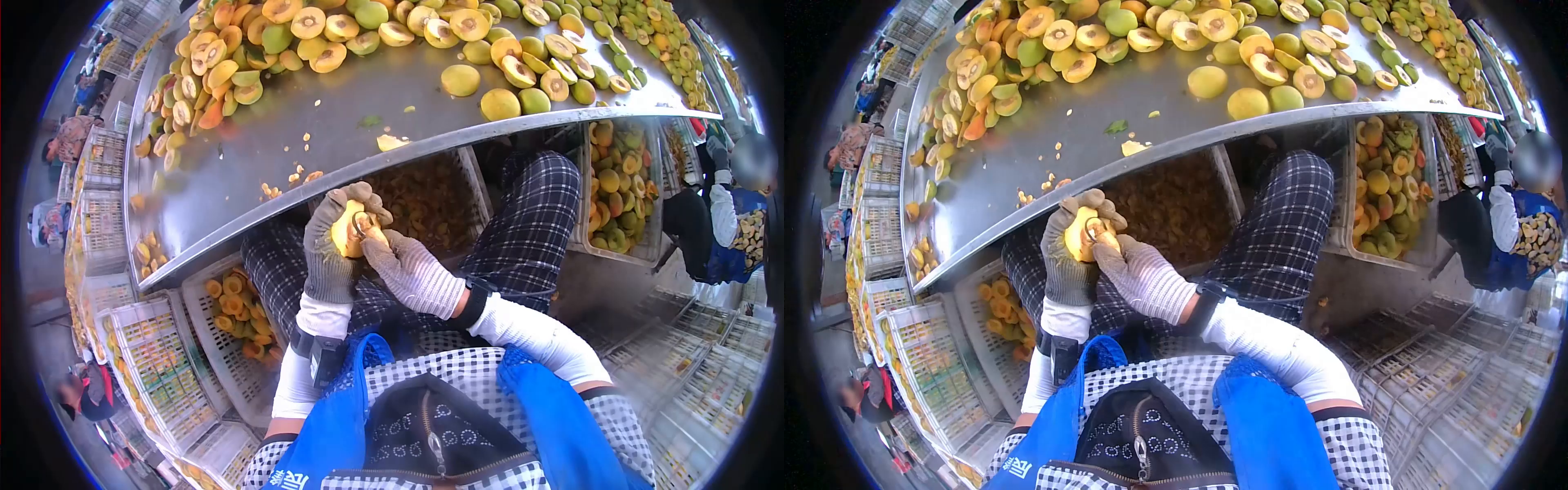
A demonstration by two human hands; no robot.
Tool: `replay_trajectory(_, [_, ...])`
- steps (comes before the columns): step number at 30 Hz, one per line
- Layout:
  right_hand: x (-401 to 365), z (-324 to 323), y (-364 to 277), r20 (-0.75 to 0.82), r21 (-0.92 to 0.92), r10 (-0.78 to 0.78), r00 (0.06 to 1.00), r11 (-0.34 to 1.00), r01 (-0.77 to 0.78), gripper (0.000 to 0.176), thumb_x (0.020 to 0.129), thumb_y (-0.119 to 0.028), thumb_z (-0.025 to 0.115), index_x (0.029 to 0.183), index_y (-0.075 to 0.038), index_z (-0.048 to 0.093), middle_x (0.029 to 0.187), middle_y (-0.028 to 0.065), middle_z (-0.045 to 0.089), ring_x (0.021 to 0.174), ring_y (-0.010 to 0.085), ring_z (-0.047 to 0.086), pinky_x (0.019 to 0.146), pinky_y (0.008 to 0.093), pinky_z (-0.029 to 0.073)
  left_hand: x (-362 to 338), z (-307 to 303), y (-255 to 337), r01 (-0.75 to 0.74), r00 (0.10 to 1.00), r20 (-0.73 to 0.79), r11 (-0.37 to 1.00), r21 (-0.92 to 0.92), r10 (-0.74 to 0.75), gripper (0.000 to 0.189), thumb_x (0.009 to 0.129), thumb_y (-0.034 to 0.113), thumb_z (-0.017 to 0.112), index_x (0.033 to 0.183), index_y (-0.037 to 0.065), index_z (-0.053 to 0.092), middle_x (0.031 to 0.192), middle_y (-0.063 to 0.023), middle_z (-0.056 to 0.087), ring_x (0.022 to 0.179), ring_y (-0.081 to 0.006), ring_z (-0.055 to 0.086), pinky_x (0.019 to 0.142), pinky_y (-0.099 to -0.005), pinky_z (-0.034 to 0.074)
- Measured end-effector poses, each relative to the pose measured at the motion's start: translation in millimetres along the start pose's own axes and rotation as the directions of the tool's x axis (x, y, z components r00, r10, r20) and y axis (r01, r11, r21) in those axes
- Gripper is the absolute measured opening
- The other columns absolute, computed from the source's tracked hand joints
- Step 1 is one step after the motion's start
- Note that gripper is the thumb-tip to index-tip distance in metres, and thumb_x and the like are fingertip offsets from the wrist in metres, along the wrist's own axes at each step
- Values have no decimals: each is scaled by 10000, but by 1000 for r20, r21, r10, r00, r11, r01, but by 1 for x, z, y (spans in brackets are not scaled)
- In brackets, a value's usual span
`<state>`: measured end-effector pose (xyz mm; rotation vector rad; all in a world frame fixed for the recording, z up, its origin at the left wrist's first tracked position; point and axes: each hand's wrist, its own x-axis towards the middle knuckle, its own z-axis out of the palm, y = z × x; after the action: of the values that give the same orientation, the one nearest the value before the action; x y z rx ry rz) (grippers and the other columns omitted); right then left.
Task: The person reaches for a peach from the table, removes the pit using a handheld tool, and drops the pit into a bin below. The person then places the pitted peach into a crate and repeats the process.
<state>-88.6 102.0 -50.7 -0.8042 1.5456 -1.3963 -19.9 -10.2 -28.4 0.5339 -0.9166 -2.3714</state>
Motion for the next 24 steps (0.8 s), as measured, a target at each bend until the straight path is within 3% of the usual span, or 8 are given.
replay_trajectory(4, [-10,-15,-44,392,416,350,851,758,-503,396,968,-452,477,895,-72,562,622,-28,480,509,25,433,432,183,334,-5,-9,-11,-243,970,21,968,61,242,366,933,303,560,1042,-42,618,996,-153,625,862,-277,636,806,-404,538])
replay_trajectory(8, [-20,-3,-36,354,402,323,878,795,-454,376,973,-428,476,891,-71,560,616,-26,488,496,37,423,429,197,339,-17,-8,-9,-279,960,42,957,79,277,361,928,293,565,1040,-46,623,996,-155,627,864,-284,634,800,-413,539])
replay_trajectory(10, [-19,12,-23,101,169,-17,995,986,0,370,979,-388,473,907,-40,578,645,-12,512,551,69,471,488,218,392,-19,-12,-7,-183,979,82,982,-51,186,356,923,281,570,1042,-50,624,1001,-157,628,852,-289,637,799,-413,540])
replay_trajectory(11, [-22,7,-31,97,170,-28,995,985,12,370,979,-388,473,907,-40,578,645,-12,512,551,69,471,488,218,392,-23,-10,-6,-187,977,91,981,-46,190,356,923,281,570,1042,-50,624,1001,-157,628,852,-289,637,799,-413,540])
replay_trajectory(13, [-28,-7,-54,396,195,385,833,852,-486,413,981,-378,453,949,6,601,707,34,562,652,121,538,592,253,446,-31,-2,-2,-278,957,86,960,-3,278,349,917,270,571,1045,-50,622,1004,-162,625,848,-281,636,802,-406,541])
replay_trajectory(16, [-35,-2,-37,339,42,145,929,985,-169,474,981,-412,436,983,30,606,747,62,586,727,151,564,668,277,461,-43,5,30,-79,972,237,951,300,6,371,918,302,577,1044,-44,620,1020,-161,618,882,-269,632,819,-389,536])
replay_trajectory(19, [-35,-7,-33,319,-38,109,942,994,-102,460,981,-420,452,998,16,600,743,28,565,697,111,524,637,267,448,-46,12,31,-60,977,215,950,306,-7,414,923,336,578,1070,-50,604,1015,-153,618,899,-257,633,823,-367,531])
replay_trajectory(24, [-49,8,-62,366,241,122,923,945,-221,430,984,-414,452,949,-8,590,700,-7,523,626,76,489,561,221,398,-64,5,15,-379,913,54,791,481,405,432,956,377,539,1116,-19,607,1014,-103,635,849,-159,616,755,-282,516])
